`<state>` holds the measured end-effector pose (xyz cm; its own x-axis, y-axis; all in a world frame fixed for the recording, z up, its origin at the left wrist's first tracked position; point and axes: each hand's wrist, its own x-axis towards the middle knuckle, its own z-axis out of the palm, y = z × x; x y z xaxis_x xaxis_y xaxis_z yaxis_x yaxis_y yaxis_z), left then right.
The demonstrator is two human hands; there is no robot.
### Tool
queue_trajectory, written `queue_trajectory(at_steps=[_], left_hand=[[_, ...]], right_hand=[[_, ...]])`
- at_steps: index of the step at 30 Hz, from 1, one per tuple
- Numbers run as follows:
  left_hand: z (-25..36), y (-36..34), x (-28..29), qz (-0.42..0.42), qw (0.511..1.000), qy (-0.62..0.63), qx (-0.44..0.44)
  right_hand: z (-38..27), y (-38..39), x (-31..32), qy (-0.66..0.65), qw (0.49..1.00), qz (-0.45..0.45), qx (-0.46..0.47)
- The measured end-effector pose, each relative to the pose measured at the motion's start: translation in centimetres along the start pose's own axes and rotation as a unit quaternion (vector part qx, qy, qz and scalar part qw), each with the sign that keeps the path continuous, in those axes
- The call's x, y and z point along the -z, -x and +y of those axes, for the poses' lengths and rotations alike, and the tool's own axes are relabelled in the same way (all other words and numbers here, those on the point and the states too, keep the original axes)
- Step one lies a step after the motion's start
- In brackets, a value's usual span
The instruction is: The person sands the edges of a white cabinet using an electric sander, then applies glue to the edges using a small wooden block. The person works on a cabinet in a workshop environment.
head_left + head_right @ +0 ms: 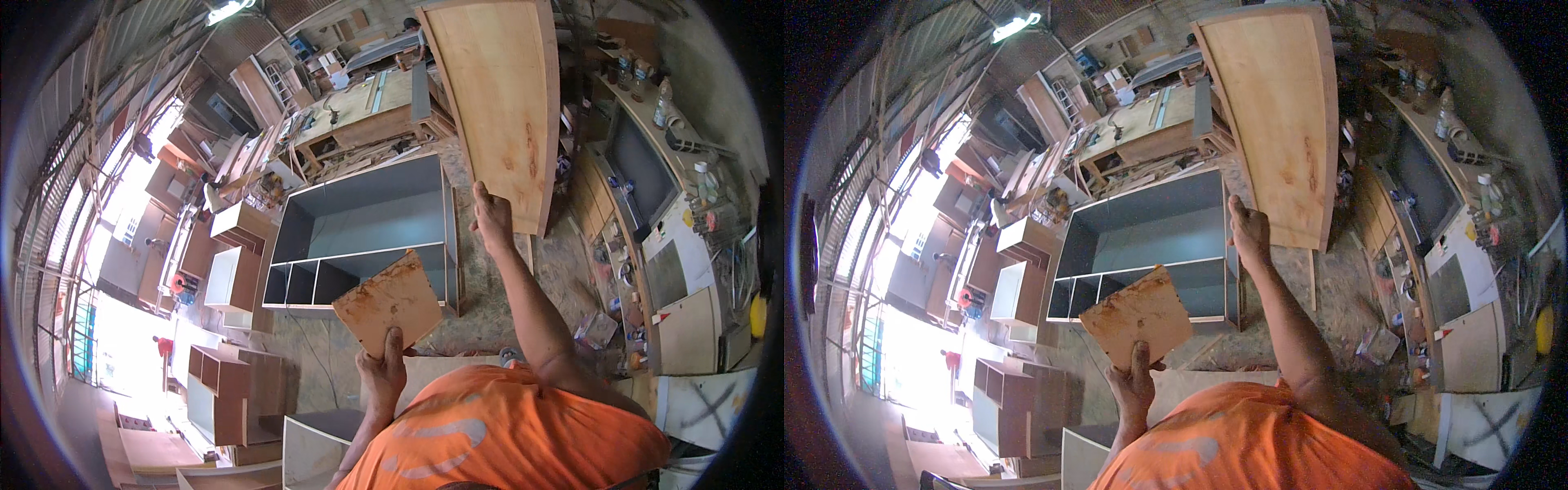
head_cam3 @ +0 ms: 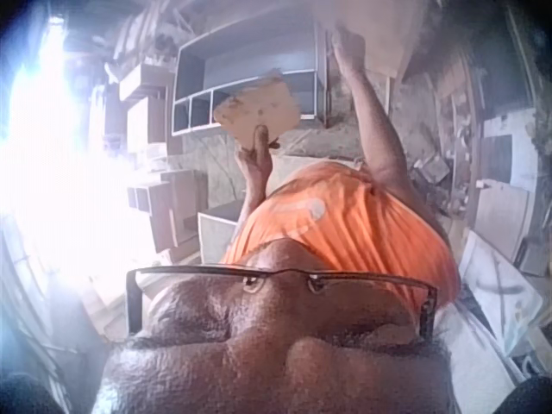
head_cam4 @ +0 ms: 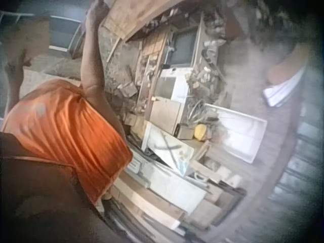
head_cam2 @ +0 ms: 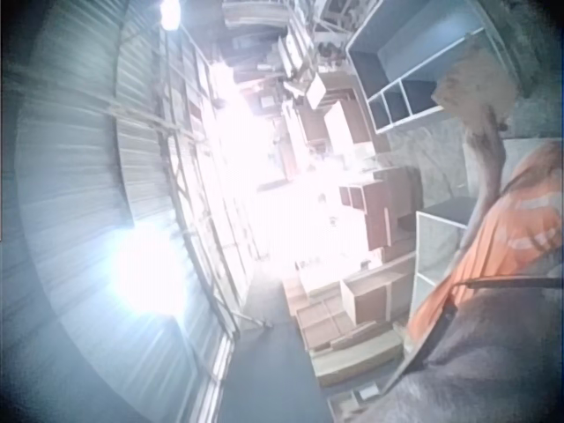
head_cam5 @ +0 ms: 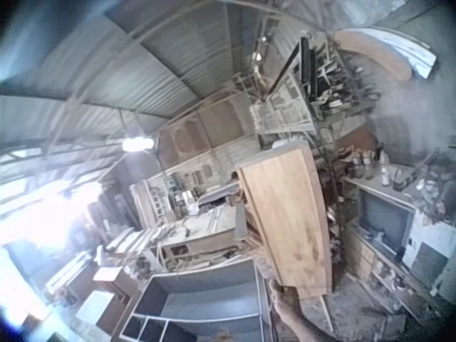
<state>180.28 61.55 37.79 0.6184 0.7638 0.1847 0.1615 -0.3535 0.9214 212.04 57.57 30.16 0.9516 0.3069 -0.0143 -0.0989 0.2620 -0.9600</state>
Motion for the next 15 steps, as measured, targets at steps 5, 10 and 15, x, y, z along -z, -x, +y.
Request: queue_trajectory(at_steps=[5, 10, 15], left_hand=[[0.3, -0.3, 0.1, -0.004, 0.999, 0.039, 0.019], [1.0, -0.6, 0.2, -0.021, 0.997, 0.069, 0.008], [0.6, -0.6, 0.3, -0.044, 0.997, 0.063, 0.031]], right_hand=[[-0.6, 3.0, 0.7, -0.103, 0.989, -0.099, -0.028], [-3.1, 5.9, -2.0, -0.016, 0.966, -0.246, 0.074], [-4.3, 6.7, -3.1, 0.098, 0.902, -0.317, 0.276]])
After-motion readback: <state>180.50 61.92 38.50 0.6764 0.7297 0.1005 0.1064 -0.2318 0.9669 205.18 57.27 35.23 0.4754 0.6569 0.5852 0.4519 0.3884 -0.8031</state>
